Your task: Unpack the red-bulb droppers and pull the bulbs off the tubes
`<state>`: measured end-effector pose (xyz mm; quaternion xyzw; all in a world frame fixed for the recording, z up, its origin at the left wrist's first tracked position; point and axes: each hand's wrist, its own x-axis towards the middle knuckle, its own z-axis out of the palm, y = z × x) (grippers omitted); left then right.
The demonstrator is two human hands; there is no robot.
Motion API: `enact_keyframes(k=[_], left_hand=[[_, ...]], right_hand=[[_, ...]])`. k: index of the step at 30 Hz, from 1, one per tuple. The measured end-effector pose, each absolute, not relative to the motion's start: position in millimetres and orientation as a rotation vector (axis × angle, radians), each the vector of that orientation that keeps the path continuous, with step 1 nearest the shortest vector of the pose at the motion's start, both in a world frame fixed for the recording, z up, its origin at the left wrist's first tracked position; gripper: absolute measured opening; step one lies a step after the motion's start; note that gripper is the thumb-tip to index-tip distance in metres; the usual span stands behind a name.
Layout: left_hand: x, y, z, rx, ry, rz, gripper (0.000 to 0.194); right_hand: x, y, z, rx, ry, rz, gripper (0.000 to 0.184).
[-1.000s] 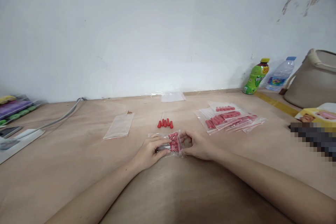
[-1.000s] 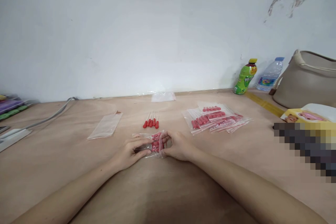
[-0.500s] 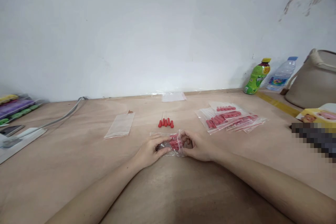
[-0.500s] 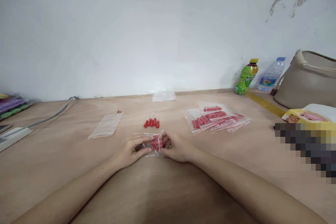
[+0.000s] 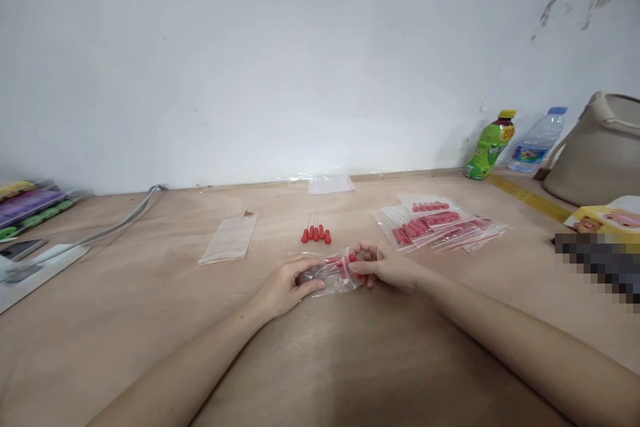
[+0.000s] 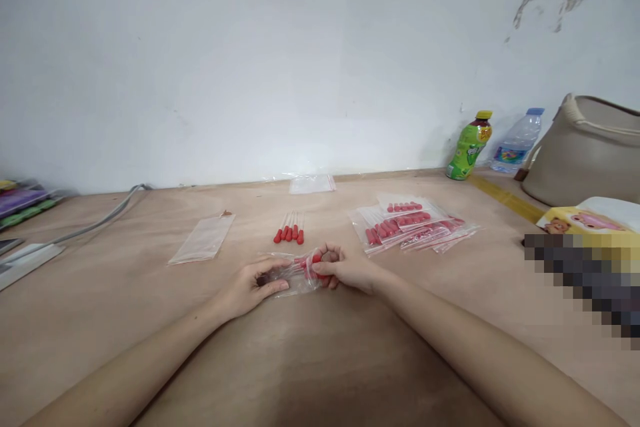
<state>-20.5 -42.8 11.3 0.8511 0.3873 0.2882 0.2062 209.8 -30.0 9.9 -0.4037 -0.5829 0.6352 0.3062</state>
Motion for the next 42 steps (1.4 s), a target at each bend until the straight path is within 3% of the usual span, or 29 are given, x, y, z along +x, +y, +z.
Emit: enact_keyframes(k=[5, 12, 17, 23, 30, 42], left_hand=[[-20.9, -41.5, 9.7, 2.413, 1.033, 0.812, 0.035], [-20.2, -43.3, 11.4, 2.410, 1.018, 0.817, 0.034], [-20.0, -44.0, 11.8, 2.416, 1.019, 0.809, 0.034], [-21.3, -43.9, 11.9, 2.461, 0.991, 0.806, 0.033], [-22.0, -43.4, 10.3, 2.489, 0.974, 0.794, 0.032], [-21.8, -44.3, 11.5, 2.493, 0.987, 0.769, 0.032]], right_hand=[[222.4, -26.8, 11.9, -1.040, -1.347, 1.859, 0.037], [220.8, -23.4, 6.1, -1.029, -1.325, 1.746, 0.031], [253.1, -13.7, 42.5, -1.159, -1.526, 1.625, 0.029], [293.6, -8.4, 83.7, -1.179, -1.692, 1.088, 0.024], [228.3, 10.3, 28.1, -1.069, -1.922, 0.153, 0.013], [200.9, 29.1, -6.1, -0.910, -2.307, -0.041, 0.023]])
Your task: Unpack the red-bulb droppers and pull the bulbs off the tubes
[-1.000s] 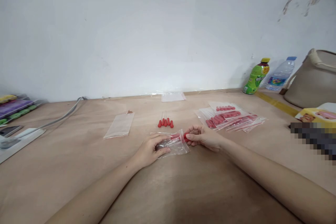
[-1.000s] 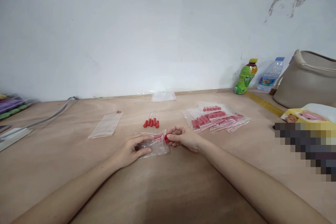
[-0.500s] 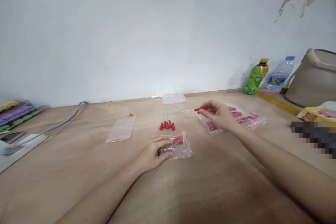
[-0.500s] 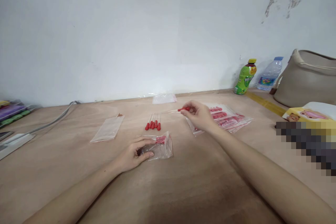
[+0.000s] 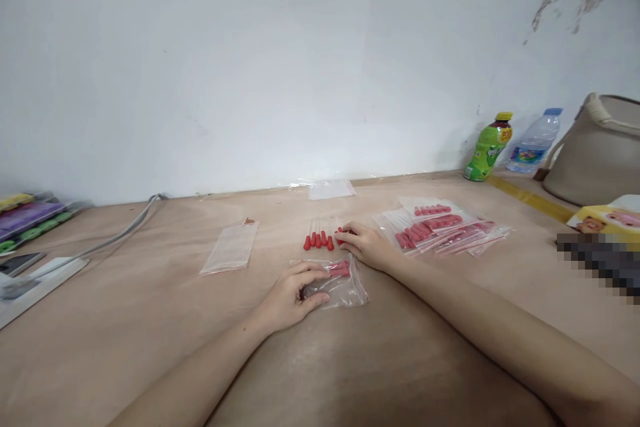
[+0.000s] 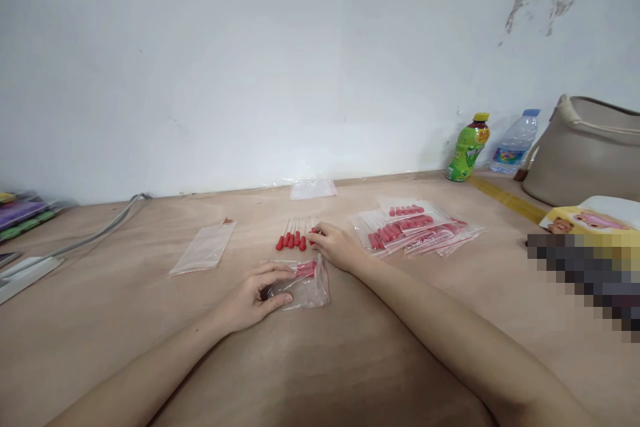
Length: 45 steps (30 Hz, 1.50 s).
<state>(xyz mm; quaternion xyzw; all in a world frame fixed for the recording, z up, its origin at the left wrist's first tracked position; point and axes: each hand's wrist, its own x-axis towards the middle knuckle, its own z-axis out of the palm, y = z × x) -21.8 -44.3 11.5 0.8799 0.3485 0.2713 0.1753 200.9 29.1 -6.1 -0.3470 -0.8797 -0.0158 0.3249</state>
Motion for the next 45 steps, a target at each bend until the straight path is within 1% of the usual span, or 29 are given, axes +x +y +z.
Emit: enact_keyframes(k=[10, 13, 17, 20, 22, 25, 27, 30, 34, 40, 43, 45], left_hand=[[-22.5, -46.0, 11.0, 2.541, 0.980, 0.830, 0.033], [-22.5, -47.7, 11.8, 2.578, 0.987, 0.879, 0.035], [-21.2, -48.7, 11.1, 2.531, 0.946, 0.897, 0.030], [-19.8, -48.4, 11.1, 2.506, 0.972, 0.846, 0.029], [-19.2, -47.9, 12.1, 2.522, 0.974, 0.780, 0.033], [-18.9, -47.2, 14.3, 2.566, 0.930, 0.667, 0.041], [-18.8, -47.2, 15.8, 2.578, 0.921, 0.607, 0.044], [-18.6, -47.9, 17.0, 2.572, 0.931, 0.556, 0.046], [-19.2, -48.4, 15.1, 2.568, 0.992, 0.534, 0.047], [-20.8, -47.0, 11.2, 2.554, 1.052, 0.523, 0.048], [-20.0, -47.3, 14.2, 2.563, 1.030, 0.506, 0.048], [-19.1, -47.8, 16.9, 2.574, 1.007, 0.508, 0.047]], right_hand=[[209.4, 26.8, -9.0, -0.971, -2.246, -0.010, 0.030], [213.1, 15.3, -6.5, -1.020, -2.080, 0.026, 0.023], [221.0, -12.2, -2.0, -1.006, -1.989, 0.106, 0.011], [225.9, -31.0, -0.1, -0.916, -2.126, 0.181, 0.012], [226.5, -37.1, -0.6, -0.885, -2.189, 0.215, 0.012], [223.9, -36.6, -3.1, -0.967, -2.181, 0.222, 0.017], [222.0, -33.9, -4.4, -1.046, -2.186, 0.232, 0.016], [221.6, -32.8, -3.9, -1.112, -2.219, 0.237, 0.014], [223.2, -36.7, -1.1, -1.068, -2.287, 0.258, 0.013], [221.1, -40.8, 1.0, -1.196, -2.295, 0.151, 0.016], [218.8, -43.5, 3.8, -1.227, -2.353, 0.137, 0.024], [217.1, -45.4, 6.1, -1.237, -2.389, 0.147, 0.033]])
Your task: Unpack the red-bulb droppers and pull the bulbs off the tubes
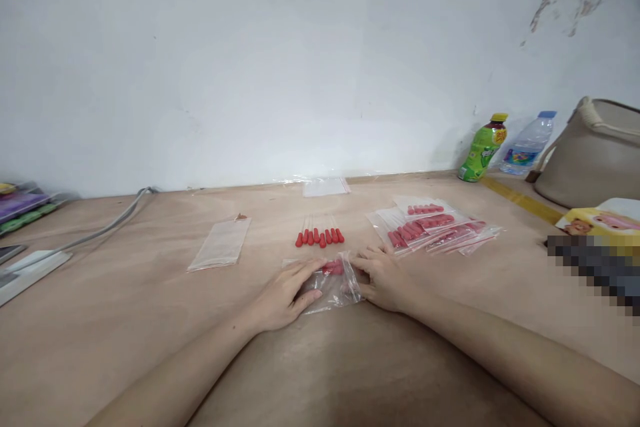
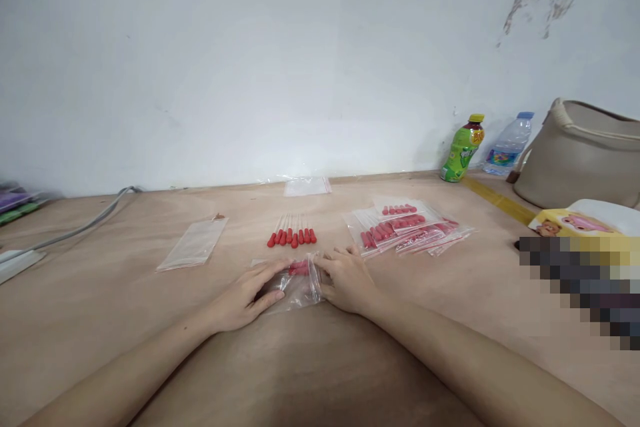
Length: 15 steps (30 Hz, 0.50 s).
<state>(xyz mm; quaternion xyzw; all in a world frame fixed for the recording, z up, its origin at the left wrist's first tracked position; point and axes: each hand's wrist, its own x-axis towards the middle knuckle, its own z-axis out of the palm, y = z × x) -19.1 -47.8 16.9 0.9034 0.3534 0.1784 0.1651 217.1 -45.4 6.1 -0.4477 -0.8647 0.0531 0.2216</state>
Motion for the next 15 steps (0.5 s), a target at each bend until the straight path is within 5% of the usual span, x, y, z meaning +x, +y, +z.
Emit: enact_keyframes(k=[15], left_hand=[[-17.4, -50.2, 16.2, 2.574, 1.039, 0.522, 0.048]], right_hand=[[212.1, -42.2, 6.2, -1.241, -2.174, 0.491, 0.023]])
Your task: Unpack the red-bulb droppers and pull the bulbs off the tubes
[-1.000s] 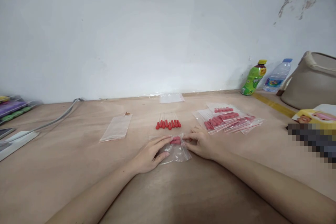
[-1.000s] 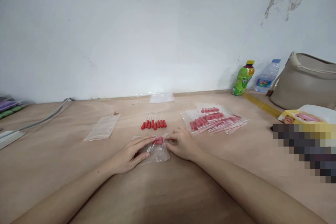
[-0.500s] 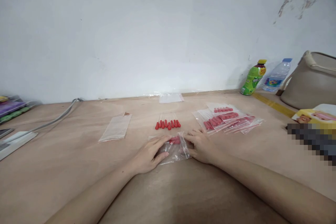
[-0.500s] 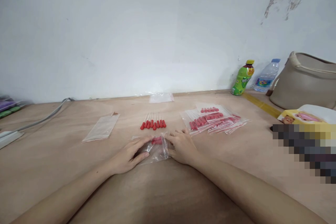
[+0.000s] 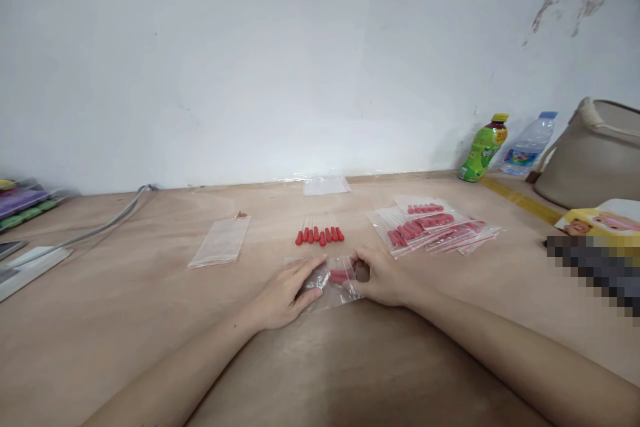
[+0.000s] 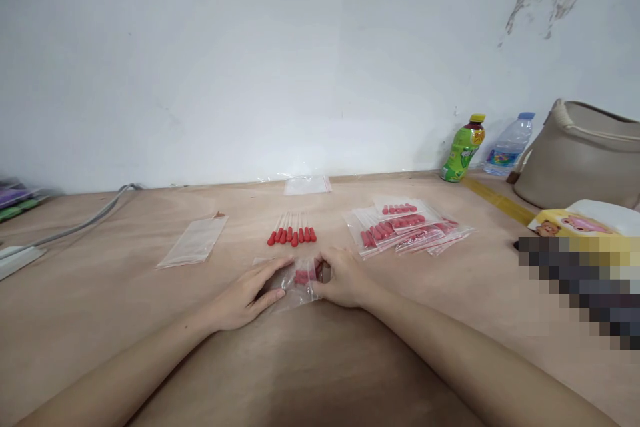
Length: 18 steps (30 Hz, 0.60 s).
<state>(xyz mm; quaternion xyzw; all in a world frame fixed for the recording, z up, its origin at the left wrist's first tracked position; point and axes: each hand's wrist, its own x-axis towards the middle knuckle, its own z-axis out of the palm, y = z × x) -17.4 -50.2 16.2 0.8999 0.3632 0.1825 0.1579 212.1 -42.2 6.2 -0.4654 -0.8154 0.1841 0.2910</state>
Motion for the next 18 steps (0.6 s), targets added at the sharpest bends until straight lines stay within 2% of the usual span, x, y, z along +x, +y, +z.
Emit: enact_keyframes(k=[5, 12, 18], left_hand=[[-17.6, -50.0, 17.1, 2.580, 1.047, 0.500, 0.048], [-16.3, -51.7, 17.8, 2.575, 1.048, 0.493, 0.047], [-16.0, -52.6, 18.2, 2.577, 1.054, 0.487, 0.047]], right_hand=[[211.8, -45.1, 10.5, -1.165, -2.174, 0.616, 0.027], [209.0, -47.0, 14.0, -1.221, -2.123, 0.729, 0.013], [215.8, -42.7, 13.0, -1.122, -1.985, 1.030, 0.014]])
